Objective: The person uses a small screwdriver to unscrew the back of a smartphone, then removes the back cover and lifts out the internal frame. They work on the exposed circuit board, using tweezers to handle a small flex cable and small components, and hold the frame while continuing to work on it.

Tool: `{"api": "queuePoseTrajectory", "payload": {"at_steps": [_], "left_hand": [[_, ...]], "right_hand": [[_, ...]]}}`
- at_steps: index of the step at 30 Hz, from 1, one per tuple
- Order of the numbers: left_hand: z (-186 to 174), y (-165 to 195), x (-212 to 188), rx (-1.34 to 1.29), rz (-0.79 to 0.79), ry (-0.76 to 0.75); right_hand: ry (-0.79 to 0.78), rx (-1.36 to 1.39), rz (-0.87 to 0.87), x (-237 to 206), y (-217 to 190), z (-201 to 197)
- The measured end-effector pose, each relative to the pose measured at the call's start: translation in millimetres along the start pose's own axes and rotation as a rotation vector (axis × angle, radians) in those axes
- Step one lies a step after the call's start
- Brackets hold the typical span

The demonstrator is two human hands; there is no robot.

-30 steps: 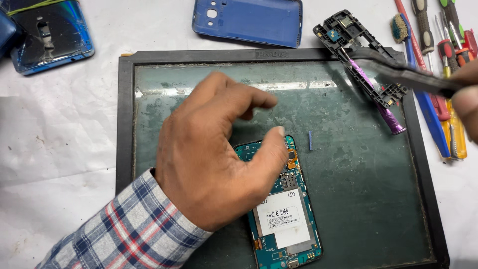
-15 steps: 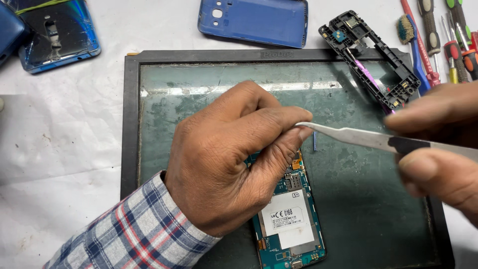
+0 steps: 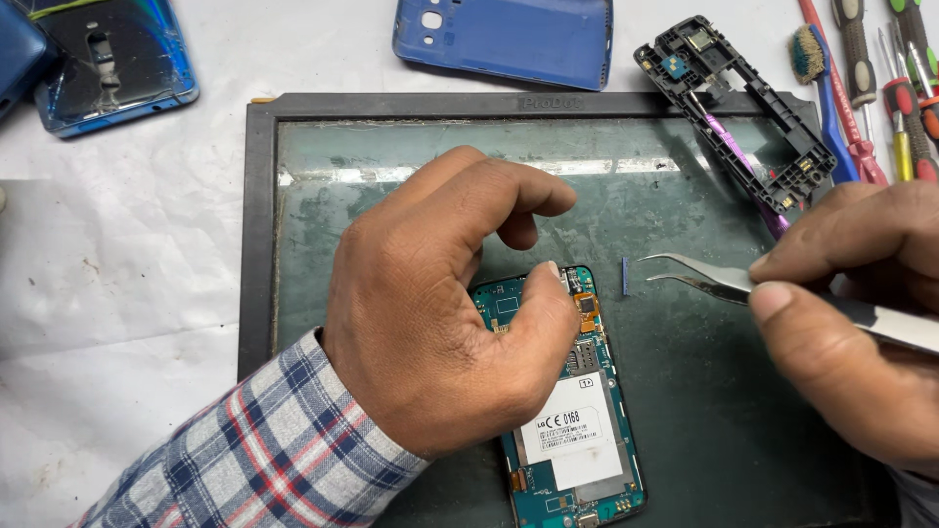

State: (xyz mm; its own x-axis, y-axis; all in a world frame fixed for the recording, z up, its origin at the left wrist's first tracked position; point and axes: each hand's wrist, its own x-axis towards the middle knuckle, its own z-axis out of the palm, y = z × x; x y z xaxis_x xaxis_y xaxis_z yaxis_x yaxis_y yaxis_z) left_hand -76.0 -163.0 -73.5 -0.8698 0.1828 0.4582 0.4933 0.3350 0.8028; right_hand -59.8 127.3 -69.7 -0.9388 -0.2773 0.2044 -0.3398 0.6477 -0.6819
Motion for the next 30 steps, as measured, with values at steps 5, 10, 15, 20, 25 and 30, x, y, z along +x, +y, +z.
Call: {"api": "queuePoseTrajectory", "payload": {"at_steps": [5,10,15,20,25,30], "left_hand": [[1,-2,-1,0.005,-0.003,0.004],[2,-2,-1,0.020,-0.008,0.000],[1,-3,-1,0.021,-0.011,-0.013],[1,-4,-1,0.019,0.003,-0.009],[1,-4,-2,0.021,-0.001,-0.013],[1,-5,-1,0.028,-0.006,-0.034]], "right_hand": [[0.005,-0.090,0.047,1,-5,7],[-0.015,-0.109,0.048,8,-17,13],[-0.025,-0.136,0.030,12,-22,15],[-0.032,-0.116,0.006,10,-21,17],[-0.038,-0.053,-0.090,9,-18,17],[-0.037,-0.039,-0.130,9,-13,16]]}}
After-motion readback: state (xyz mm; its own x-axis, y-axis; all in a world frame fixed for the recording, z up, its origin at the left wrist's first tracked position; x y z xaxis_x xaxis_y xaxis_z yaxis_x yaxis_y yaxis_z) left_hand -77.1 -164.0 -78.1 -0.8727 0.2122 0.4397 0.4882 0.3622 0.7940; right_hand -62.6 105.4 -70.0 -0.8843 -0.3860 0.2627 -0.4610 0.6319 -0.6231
